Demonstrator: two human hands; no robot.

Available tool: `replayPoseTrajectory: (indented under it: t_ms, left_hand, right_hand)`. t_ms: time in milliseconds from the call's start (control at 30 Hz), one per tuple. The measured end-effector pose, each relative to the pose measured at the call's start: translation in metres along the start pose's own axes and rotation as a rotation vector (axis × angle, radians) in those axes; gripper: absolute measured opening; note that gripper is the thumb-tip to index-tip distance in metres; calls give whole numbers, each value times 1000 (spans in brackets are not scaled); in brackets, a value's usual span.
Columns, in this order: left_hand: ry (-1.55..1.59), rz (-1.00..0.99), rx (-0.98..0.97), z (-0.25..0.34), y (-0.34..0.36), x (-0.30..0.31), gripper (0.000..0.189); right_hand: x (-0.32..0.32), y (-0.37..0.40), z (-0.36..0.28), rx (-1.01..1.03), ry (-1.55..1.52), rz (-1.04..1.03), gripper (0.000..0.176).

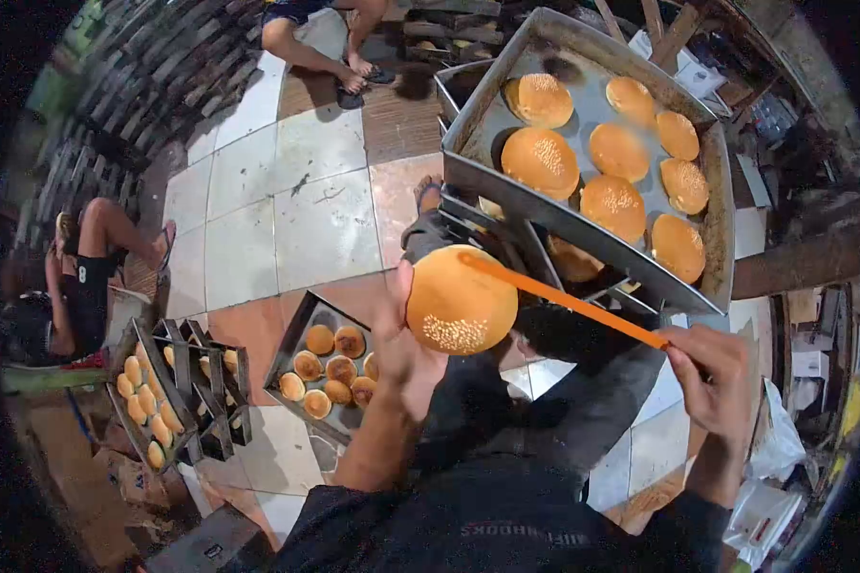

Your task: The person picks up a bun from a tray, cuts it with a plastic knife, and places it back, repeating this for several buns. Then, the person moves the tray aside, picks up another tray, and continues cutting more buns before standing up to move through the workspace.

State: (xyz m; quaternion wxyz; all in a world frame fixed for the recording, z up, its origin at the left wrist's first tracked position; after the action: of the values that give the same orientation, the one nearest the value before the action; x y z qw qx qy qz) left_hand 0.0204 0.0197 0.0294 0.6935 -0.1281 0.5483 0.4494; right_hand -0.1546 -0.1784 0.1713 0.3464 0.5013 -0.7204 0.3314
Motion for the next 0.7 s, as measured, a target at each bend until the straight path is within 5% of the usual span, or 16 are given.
replayPoseTrajectory:
  t_ms: [133,467,533,633,700]
  left_hand:
    - [-252,10,-174,6,3,12,32]
    - [-592,-89,-240,24,13,13,27]
    - [-1022,-176,-216,28,13,9,26]
    - [-1129,-343,-211,16,15,7,26]
    - [-1181,-423,-237,5,14,2,25]
  right_hand:
    - [13,-17,-6,55,79,-107,13]
    - [18,-32,-20,147,265,-226,13]
    - [29,-37,-16,148,285,-351,12]
    - [50,-55,-28,182,363,-567,11]
    - [66,-59,-26,221,357,-509,11]
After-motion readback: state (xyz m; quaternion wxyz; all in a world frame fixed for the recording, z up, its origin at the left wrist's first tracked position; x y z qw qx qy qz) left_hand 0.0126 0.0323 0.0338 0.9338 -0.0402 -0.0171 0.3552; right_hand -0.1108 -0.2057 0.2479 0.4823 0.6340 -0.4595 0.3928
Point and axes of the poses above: each hand's wrist, its own y-axis away from the middle knuckle, its own x-axis out of the back of the hand, z = x × y, the point moved 3 cm from there along -y, towards the middle knuckle, and after that the axes turned 1 degree about x, right-handed, at the moved point
